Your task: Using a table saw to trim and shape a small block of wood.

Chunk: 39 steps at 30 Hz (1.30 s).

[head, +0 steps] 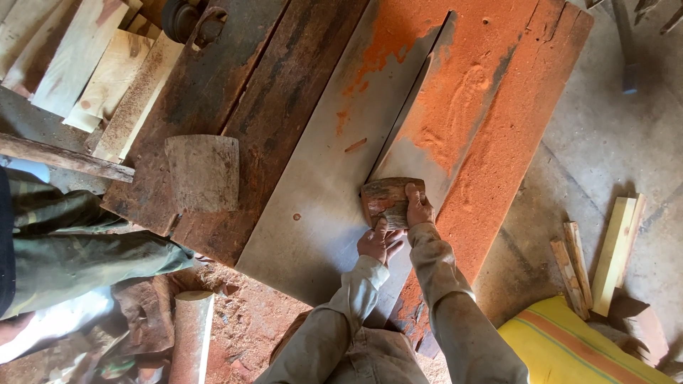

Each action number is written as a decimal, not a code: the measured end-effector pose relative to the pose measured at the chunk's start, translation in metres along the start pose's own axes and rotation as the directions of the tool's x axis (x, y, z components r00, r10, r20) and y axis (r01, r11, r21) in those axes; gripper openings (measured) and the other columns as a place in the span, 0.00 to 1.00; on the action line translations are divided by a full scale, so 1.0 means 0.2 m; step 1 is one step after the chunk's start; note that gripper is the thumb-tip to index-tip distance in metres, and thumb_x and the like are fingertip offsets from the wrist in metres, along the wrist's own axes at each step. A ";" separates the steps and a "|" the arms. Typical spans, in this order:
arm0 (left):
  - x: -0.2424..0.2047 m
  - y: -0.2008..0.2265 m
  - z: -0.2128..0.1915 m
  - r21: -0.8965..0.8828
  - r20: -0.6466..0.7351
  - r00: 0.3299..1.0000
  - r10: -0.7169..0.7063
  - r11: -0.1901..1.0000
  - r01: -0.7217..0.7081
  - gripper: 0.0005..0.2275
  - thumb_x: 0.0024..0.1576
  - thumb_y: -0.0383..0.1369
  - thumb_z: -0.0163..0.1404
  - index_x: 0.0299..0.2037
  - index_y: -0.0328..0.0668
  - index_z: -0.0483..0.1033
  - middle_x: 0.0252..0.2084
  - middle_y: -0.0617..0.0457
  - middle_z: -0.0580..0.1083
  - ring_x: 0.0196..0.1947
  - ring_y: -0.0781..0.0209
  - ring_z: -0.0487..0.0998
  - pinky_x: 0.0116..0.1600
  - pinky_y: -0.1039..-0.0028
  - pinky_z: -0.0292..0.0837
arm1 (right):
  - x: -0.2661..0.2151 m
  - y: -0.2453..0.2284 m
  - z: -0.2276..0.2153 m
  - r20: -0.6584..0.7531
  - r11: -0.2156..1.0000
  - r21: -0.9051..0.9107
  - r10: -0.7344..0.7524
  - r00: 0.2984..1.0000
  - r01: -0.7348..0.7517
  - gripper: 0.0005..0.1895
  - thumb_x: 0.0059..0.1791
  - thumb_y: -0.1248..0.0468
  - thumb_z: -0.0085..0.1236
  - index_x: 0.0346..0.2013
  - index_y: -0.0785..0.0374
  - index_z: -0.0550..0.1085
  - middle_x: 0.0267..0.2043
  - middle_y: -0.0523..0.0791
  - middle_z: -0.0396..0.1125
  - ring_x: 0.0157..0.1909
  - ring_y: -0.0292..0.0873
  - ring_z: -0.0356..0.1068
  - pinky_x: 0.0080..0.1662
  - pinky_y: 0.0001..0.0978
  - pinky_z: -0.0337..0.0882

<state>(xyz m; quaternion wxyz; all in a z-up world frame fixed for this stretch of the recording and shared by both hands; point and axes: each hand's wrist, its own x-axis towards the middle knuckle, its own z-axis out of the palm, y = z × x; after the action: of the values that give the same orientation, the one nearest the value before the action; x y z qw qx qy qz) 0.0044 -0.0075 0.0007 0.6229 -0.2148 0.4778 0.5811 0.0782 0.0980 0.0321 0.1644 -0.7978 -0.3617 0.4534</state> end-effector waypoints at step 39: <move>0.19 0.01 0.17 0.002 -0.061 0.997 0.052 0.999 -0.052 0.23 0.52 0.37 0.69 0.37 0.31 0.64 0.32 0.32 0.75 0.35 0.33 0.84 0.48 0.44 0.79 | 0.19 -0.09 0.03 -0.101 0.999 0.033 0.033 0.994 -0.030 0.46 0.39 0.21 0.51 0.56 0.49 0.76 0.59 0.52 0.70 0.67 0.55 0.62 0.68 0.47 0.62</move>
<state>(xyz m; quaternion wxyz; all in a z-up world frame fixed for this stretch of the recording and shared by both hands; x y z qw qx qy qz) 0.0102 0.0406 -0.0152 0.5929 -0.2198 0.5021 0.5900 0.0774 0.1383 0.0157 0.1880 -0.8229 -0.3329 0.4204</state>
